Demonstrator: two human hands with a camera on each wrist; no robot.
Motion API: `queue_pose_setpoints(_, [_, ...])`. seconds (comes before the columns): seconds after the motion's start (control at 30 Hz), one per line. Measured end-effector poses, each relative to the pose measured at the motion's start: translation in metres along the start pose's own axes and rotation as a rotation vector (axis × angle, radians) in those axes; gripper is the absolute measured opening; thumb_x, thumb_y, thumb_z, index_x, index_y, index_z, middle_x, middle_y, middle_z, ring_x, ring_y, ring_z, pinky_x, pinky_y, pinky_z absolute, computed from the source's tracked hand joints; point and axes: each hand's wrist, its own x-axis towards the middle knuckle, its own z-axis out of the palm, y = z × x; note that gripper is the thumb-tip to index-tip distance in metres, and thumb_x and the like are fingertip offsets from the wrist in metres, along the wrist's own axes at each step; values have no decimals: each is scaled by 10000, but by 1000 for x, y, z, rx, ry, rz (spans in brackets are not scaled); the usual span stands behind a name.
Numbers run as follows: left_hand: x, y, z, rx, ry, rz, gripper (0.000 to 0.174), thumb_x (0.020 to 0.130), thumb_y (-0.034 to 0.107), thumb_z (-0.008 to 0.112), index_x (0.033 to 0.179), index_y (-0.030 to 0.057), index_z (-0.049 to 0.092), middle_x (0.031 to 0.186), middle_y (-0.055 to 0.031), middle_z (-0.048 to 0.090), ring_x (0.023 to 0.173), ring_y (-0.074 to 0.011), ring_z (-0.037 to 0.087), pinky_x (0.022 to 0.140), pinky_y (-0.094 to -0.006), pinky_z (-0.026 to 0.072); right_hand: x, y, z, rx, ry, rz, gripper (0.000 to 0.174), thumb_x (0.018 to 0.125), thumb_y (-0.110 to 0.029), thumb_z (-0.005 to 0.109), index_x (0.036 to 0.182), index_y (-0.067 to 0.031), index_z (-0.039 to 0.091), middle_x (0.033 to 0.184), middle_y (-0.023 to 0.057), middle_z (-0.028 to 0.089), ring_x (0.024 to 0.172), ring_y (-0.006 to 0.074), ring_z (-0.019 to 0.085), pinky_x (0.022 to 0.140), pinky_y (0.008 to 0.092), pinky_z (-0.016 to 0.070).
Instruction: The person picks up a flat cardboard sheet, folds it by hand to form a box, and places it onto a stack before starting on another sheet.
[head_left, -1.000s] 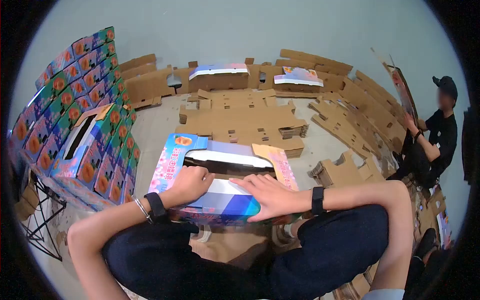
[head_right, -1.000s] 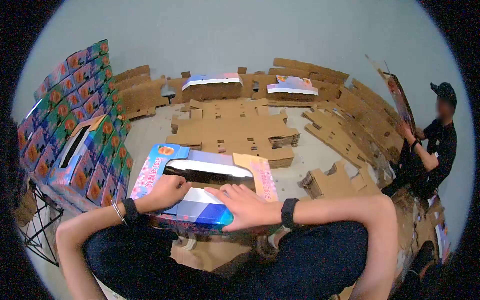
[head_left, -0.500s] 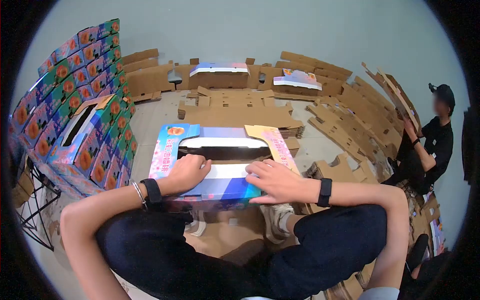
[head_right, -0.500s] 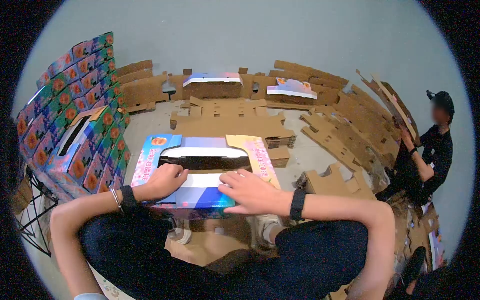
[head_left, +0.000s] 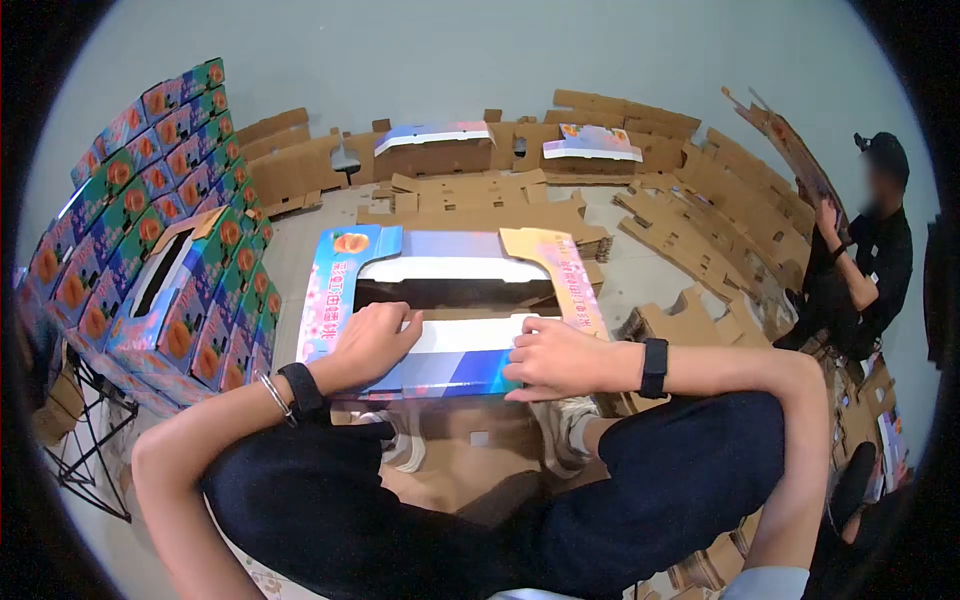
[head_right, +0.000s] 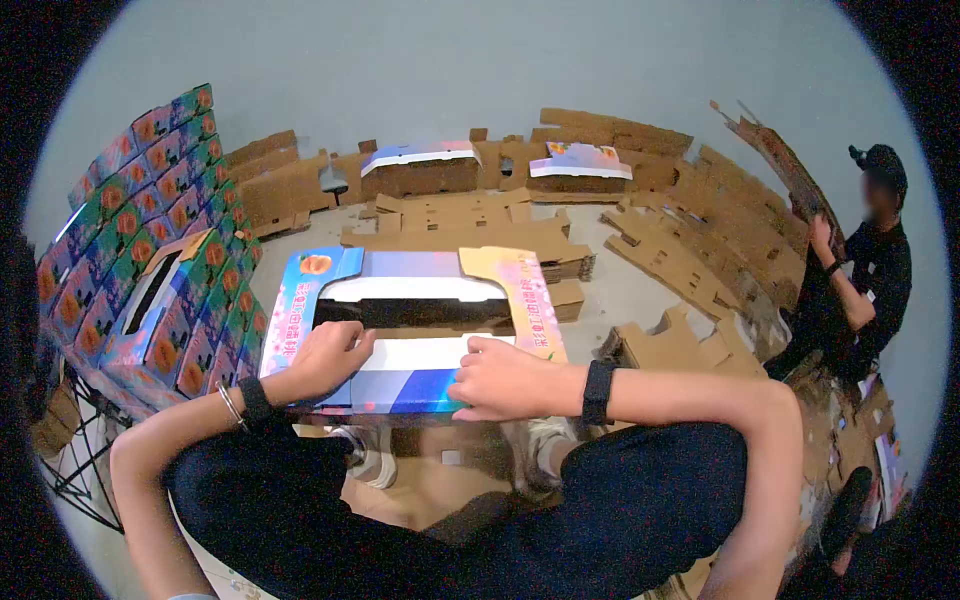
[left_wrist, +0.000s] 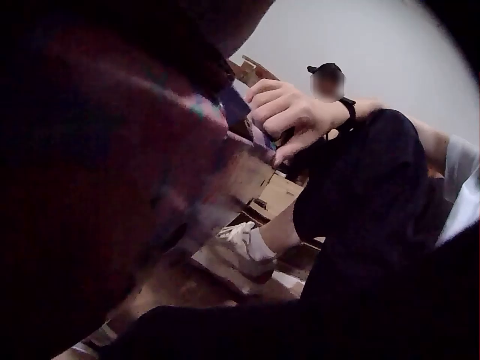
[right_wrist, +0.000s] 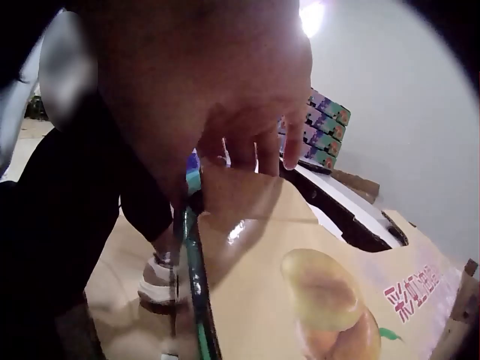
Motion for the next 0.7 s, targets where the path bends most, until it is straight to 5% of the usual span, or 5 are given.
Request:
queue_pose_setpoints(0.3, [4,9,-6,-18,139,19,347,878,293,512,753,-16,608,708,-237,600,719,-412,587,643,-480,449,-5,5,-11,-194,-47,161,379,780,-418,629,600,-86,589,573,62,568,638,225,573,732,323,380])
queue_pose_setpoints(0.43, [2,9,-1,-102,106,-24,374,881,322,511,761,-20,607,719,-236,602,742,-412,586,667,-470,448,-5,6,-2,-228,-8,184,415,757,-461,641,718,-49,602,548,54,555,626,227,570,742,326,374])
queue_pose_setpoints(0.53, [2,7,2,-115,119,-26,387,880,343,511,790,-21,608,755,-235,609,775,-403,588,691,-461,446,-6,-1,-15,-205,-93,271,511,730,-446,678,973,-11,567,762,103,613,735,238,585,795,349,386])
queue_pose_setpoints(0.6, [2,5,4,-139,219,45,372,875,340,520,818,-16,612,772,-226,611,768,-396,585,675,-466,436,-9,1,-16,-168,100,275,772,691,-395,728,1257,13,397,1092,168,545,941,258,556,899,386,377])
queue_pose_setpoints(0.7, [2,9,-1,-144,211,76,350,867,331,533,823,-7,616,746,-209,600,723,-383,567,657,-461,419,-6,-1,-22,-183,77,331,951,646,-353,766,1367,26,276,1265,179,411,1099,281,470,980,413,340])
